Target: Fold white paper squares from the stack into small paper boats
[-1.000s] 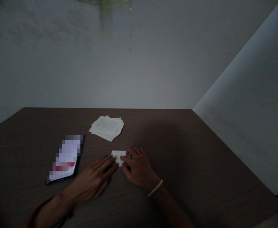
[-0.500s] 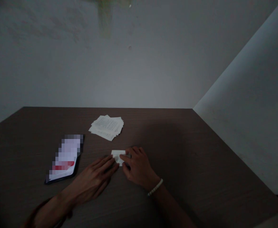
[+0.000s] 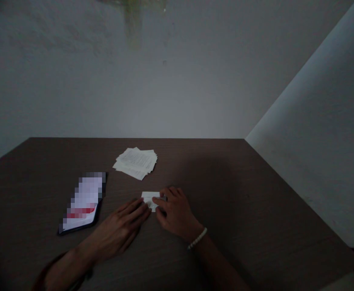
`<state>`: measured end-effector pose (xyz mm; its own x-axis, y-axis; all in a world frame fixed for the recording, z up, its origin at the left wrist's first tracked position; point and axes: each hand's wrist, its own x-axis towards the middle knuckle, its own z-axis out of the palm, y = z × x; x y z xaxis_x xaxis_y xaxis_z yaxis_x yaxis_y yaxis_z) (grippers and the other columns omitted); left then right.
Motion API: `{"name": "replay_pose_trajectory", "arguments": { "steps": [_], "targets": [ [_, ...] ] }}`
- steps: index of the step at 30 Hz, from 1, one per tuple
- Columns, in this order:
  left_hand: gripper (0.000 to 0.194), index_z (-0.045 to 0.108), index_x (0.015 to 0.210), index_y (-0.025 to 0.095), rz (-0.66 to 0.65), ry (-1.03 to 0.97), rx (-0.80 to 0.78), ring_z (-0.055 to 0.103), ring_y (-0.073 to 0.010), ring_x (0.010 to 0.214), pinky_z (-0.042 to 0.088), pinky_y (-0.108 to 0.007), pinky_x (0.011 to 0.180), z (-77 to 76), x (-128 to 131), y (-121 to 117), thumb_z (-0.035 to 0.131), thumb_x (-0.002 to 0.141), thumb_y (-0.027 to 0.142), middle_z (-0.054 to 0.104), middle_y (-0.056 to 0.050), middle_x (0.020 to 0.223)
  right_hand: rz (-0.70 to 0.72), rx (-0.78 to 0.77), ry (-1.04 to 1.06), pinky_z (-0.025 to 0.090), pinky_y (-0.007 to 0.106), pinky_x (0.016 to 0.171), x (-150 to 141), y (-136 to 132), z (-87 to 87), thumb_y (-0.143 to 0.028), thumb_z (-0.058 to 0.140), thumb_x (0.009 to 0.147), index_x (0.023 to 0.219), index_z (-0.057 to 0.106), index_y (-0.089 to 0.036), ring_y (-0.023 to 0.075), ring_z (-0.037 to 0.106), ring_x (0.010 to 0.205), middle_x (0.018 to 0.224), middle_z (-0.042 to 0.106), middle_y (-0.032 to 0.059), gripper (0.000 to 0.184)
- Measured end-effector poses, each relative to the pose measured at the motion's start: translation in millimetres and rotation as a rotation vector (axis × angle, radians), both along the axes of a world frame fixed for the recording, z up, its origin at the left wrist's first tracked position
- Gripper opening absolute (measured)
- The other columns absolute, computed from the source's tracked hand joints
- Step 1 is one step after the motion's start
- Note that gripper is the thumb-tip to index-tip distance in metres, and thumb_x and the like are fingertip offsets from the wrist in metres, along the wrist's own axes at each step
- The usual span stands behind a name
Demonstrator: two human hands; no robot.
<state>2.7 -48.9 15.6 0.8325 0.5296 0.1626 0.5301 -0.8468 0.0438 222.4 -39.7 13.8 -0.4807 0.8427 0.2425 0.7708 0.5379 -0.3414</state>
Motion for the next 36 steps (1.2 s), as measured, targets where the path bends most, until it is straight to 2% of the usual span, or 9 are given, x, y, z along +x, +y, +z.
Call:
{"name": "replay_pose_trajectory", "arguments": {
  "steps": [8, 11, 15, 28, 36],
  "targets": [
    [0.045, 0.053, 0.128, 0.011, 0.012, -0.025, -0.021, 0.048, -0.0315, 0.124, 0.043, -0.048, 0.1, -0.4, 0, 0, 0.044, 0.083, 0.011, 0.058, -0.013, 0.126, 0.011, 0.008, 0.032, 0.036, 0.043, 0.091, 8, 0, -4.4, -0.022, 0.062, 0.083, 0.116, 0.063, -0.026, 0.0242, 0.048, 0.104, 0.113, 0.057, 0.007, 0.034],
    [0.045, 0.053, 0.127, 0.013, 0.025, -0.049, -0.033, 0.048, -0.0318, 0.124, 0.042, -0.048, 0.1, -0.8, 0, 1, 0.045, 0.084, 0.012, 0.058, -0.012, 0.126, 0.074, 0.025, 0.061, 0.036, 0.045, 0.095, 19, 2, -2.5, -0.025, 0.068, 0.076, 0.116, 0.062, -0.024, 0.0263, 0.047, 0.11, 0.121, 0.055, 0.0089, 0.041],
    [0.044, 0.053, 0.127, 0.015, 0.032, -0.084, -0.045, 0.047, -0.0299, 0.124, 0.04, -0.046, 0.102, -0.1, 0, 0, 0.047, 0.084, 0.013, 0.058, -0.011, 0.124, 0.099, 0.035, 0.082, 0.038, 0.043, 0.097, 33, 5, 2.4, -0.017, 0.07, 0.068, 0.12, 0.06, -0.025, 0.0253, 0.047, 0.113, 0.124, 0.054, 0.0083, 0.054],
    [0.039, 0.059, 0.12, 0.015, 0.032, -0.098, -0.022, 0.05, -0.0299, 0.122, 0.043, -0.048, 0.101, -0.7, -1, 1, 0.047, 0.083, 0.016, 0.06, -0.012, 0.122, 0.152, 0.066, 0.084, 0.046, 0.038, 0.091, 26, 3, 7.2, -0.017, 0.07, 0.079, 0.094, 0.072, -0.027, 0.0209, 0.052, 0.106, 0.117, 0.061, 0.0042, 0.018],
    [0.036, 0.061, 0.116, 0.012, -0.01, -0.138, -0.067, 0.056, -0.0272, 0.111, 0.048, -0.044, 0.097, 0.1, -1, 0, 0.046, 0.082, 0.012, 0.063, -0.012, 0.112, 0.185, 0.004, 0.181, 0.048, 0.035, 0.085, 22, 4, 2.6, -0.018, 0.067, 0.083, 0.089, 0.073, -0.025, 0.0193, 0.055, 0.096, 0.104, 0.069, 0.0024, 0.011]
  ]
}}
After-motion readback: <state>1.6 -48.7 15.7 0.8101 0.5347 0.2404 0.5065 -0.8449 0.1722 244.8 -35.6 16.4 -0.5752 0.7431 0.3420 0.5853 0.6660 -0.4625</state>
